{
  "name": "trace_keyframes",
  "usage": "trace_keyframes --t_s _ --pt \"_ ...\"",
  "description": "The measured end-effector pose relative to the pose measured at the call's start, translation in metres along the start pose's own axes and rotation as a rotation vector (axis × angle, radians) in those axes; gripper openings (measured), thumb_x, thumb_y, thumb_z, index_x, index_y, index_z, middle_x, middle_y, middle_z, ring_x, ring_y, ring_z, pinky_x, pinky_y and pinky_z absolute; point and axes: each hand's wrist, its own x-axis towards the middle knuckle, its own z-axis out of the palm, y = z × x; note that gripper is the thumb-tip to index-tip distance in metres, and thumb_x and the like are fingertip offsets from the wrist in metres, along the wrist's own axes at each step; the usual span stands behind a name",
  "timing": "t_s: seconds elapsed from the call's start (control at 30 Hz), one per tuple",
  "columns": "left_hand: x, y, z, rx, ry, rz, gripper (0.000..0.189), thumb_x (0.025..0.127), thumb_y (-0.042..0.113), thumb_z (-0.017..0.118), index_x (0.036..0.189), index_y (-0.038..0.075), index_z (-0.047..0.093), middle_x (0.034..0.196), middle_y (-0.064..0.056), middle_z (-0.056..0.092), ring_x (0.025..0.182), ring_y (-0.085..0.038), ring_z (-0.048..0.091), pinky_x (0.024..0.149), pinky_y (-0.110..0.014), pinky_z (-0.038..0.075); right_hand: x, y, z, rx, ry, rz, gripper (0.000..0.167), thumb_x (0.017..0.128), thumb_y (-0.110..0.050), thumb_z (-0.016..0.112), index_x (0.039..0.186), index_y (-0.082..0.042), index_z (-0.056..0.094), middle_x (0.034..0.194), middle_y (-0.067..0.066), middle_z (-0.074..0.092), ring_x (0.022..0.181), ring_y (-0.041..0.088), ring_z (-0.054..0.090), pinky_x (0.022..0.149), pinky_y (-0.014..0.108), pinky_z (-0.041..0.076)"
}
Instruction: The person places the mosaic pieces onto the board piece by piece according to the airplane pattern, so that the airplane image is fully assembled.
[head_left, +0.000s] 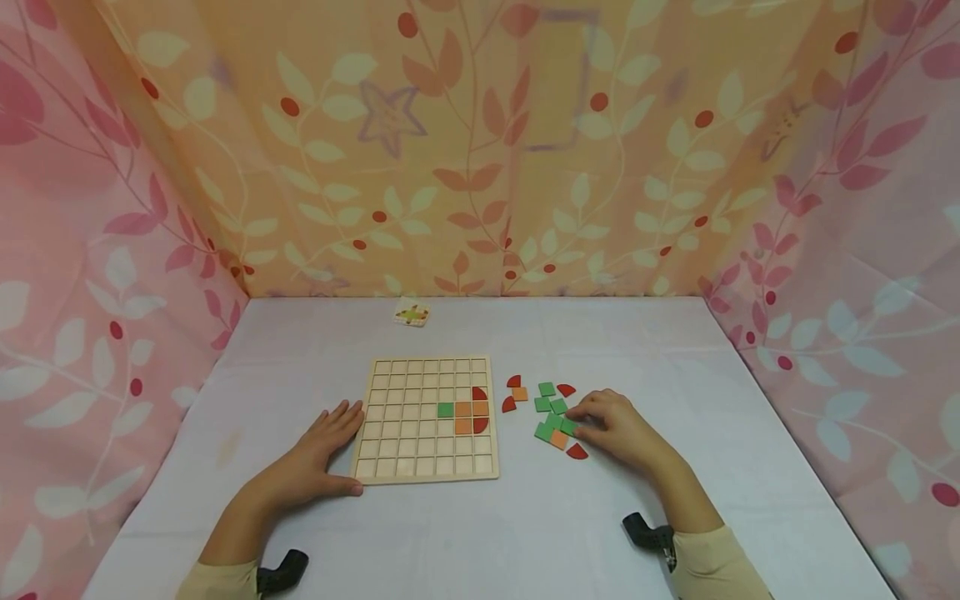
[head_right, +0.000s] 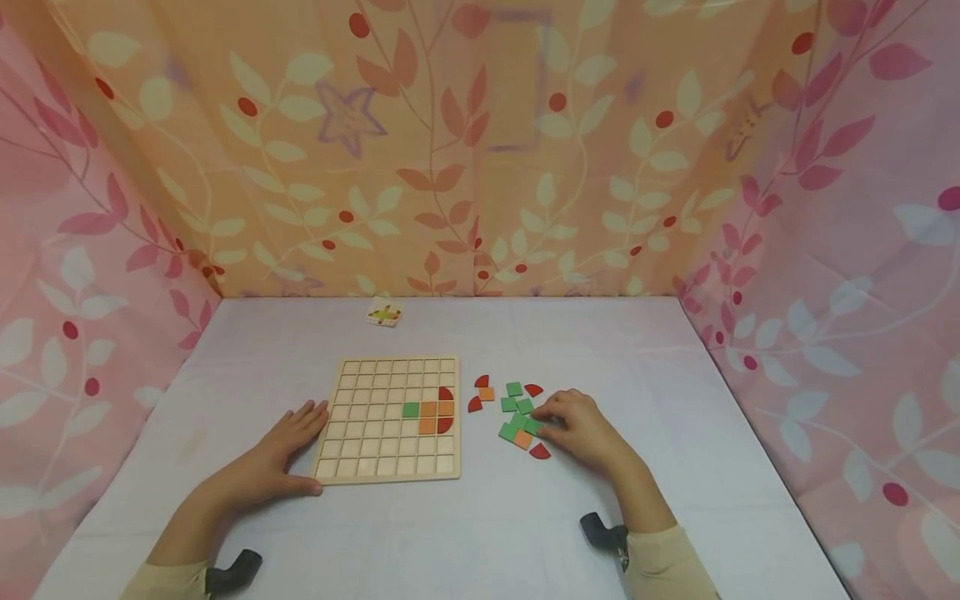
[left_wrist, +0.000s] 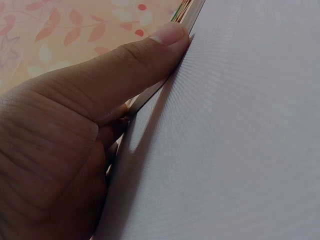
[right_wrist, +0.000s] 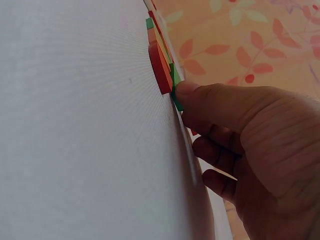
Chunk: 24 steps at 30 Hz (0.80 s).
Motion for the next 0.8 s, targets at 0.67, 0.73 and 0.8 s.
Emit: trace_keyframes --t_s 0.67,0.73,0.8 --pt "0.001 0.0013 0.0005 -0.009 0.01 0.007 0.124 0.069 0.065 0.083 0.162 0.007 0.026 0.172 -0.008 0.017 0.159 -0.036 0.006 0.127 -0.028 -0.009 -0.0004 -0.0046 0.0013 -0.027 0.019 -0.038 0.028 0.085 -0.023 0.083 0.113 -0.025 0.079 0.106 -0.013 0.068 0.11 0.016 0.057 0.1 0.048 0.041" --pt "0.0009 0.0008 0.0009 -0.009 0.008 0.005 0.124 0.069 0.066 0.083 0.162 0.007 0.026 0.172 -0.008 0.017 0.159 -0.035 0.006 0.128 -0.031 -0.008 0.0001 -0.0041 0.002 -0.044 0.012 -0.032 0.029 0.086 -0.023 0.083 0.114 -0.025 0.078 0.108 -0.012 0.068 0.112 0.017 0.057 0.102 0.049 0.041" --pt "0.0006 0.0005 0.0013 -0.01 0.012 0.008 0.124 0.069 0.065 0.083 0.162 0.006 0.026 0.172 -0.008 0.017 0.159 -0.036 0.006 0.128 -0.03 -0.009 0.0006 -0.0036 0.0024 -0.062 0.004 -0.031 0.029 0.086 -0.022 0.082 0.115 -0.025 0.078 0.11 -0.012 0.068 0.114 0.018 0.057 0.103 0.05 0.041"
